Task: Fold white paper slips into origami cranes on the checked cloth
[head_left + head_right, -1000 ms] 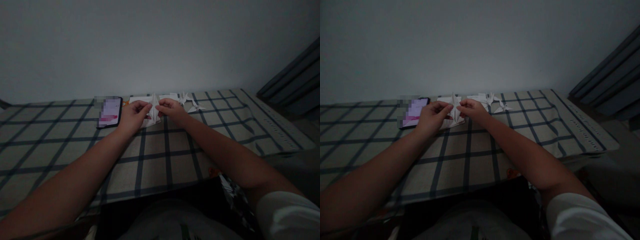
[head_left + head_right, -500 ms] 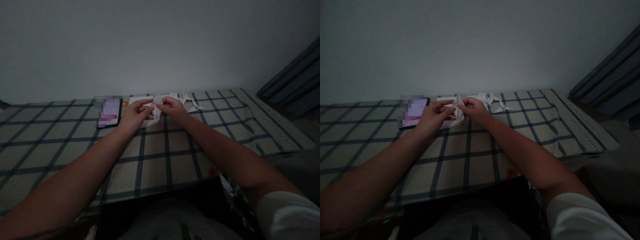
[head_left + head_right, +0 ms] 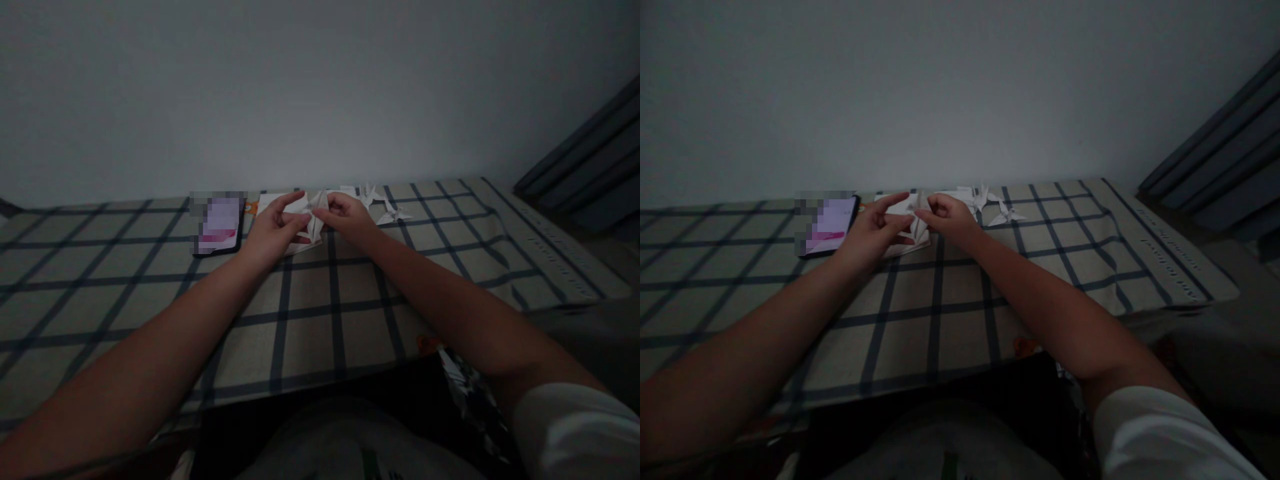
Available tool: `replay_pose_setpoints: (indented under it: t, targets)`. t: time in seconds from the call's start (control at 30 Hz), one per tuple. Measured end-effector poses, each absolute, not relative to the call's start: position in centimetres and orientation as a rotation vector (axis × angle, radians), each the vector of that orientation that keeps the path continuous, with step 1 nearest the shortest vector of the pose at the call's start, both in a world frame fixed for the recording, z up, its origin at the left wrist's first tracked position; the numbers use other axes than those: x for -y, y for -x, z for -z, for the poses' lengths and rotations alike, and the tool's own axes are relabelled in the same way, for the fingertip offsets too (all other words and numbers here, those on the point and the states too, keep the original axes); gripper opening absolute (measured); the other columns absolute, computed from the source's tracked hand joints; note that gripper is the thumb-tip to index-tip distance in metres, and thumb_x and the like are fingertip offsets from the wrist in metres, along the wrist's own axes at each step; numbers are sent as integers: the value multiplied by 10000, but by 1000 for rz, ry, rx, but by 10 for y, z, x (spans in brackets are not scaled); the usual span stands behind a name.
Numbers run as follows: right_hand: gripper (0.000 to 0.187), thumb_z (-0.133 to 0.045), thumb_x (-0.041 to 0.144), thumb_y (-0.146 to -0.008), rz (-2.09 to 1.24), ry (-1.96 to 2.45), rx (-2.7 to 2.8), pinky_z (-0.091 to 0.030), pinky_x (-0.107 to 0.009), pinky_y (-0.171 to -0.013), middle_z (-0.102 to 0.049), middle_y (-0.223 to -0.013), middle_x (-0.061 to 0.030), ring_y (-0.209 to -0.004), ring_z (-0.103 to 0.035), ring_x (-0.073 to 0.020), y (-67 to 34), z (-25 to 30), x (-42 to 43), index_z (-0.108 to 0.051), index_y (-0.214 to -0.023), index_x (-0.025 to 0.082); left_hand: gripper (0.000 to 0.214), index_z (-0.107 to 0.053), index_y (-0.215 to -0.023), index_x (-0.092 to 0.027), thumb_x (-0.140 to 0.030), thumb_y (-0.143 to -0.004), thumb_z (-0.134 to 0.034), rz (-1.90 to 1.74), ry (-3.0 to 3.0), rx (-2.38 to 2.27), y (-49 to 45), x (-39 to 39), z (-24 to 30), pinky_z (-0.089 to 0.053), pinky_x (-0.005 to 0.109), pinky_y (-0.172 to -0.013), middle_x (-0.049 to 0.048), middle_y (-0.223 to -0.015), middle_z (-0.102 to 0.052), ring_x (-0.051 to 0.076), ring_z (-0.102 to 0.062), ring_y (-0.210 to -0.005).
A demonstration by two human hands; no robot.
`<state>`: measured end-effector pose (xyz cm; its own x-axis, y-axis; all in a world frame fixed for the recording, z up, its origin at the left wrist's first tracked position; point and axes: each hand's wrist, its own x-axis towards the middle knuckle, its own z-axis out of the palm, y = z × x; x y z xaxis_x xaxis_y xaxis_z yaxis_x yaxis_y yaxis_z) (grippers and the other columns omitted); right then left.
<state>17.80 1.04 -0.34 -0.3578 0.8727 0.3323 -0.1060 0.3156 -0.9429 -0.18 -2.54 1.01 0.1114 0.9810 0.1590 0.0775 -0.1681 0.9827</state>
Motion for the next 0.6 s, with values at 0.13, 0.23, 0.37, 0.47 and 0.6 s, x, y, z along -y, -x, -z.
replay_pose_setpoints:
  t: [0.13, 0.23, 0.37, 0.47, 0.6]
  targets:
    - [332, -760, 484, -791, -1188, 736, 1604, -511, -277, -680, -601, -773, 23, -700, -578, -129, -179, 2, -8, -570, -870, 223, 724, -561, -1438, -220, -325, -761, -794, -1198, -1458, -1078, 2, 24, -9, -636, 323, -752, -8, -731, -728, 155, -707, -668]
    - [297, -736, 465, -821, -1101, 774, 1645, -481, -267, -655, -577, -734, 28, -678, -547, -124, -179, -1, -4, -569, -843, 221, 710, -582, -1409, -204, -323, -748, -810, -1232, -1494, -1103, 2, 25, -10, -629, 303, -744, -30, -664, -699, 138, -676, -616]
    - [292, -730, 468, -838, -1071, 783, 1643, -484, -270, -663, -570, -753, 18, -724, -559, -139, -177, -3, -3, -570, -840, 223, 727, -556, -1431, -219, -335, -756, -798, -1249, -1445, -1127, 0, 27, -11, -638, 324, -738, -29, -670, -695, 154, -691, -630]
    - [318, -721, 511, -850, -1062, 816, 1599, -500, -275, -667, -564, -773, 6, -770, -576, -158, -176, -1, -5, -574, -864, 230, 806, -445, -1518, -225, -344, -787, -763, -1174, -1368, -1072, -2, 29, -10, -650, 363, -747, 17, -782, -748, 199, -749, -733]
    - [320, -709, 525, -866, -1002, 842, 1609, -495, -279, -658, -554, -768, -2, -779, -565, -166, -176, 1, -8, -577, -870, 234, 794, -424, -1531, -237, -302, -807, -743, -1133, -1383, -1025, -3, 31, -9, -651, 420, -819, 14, -788, -752, 208, -769, -743]
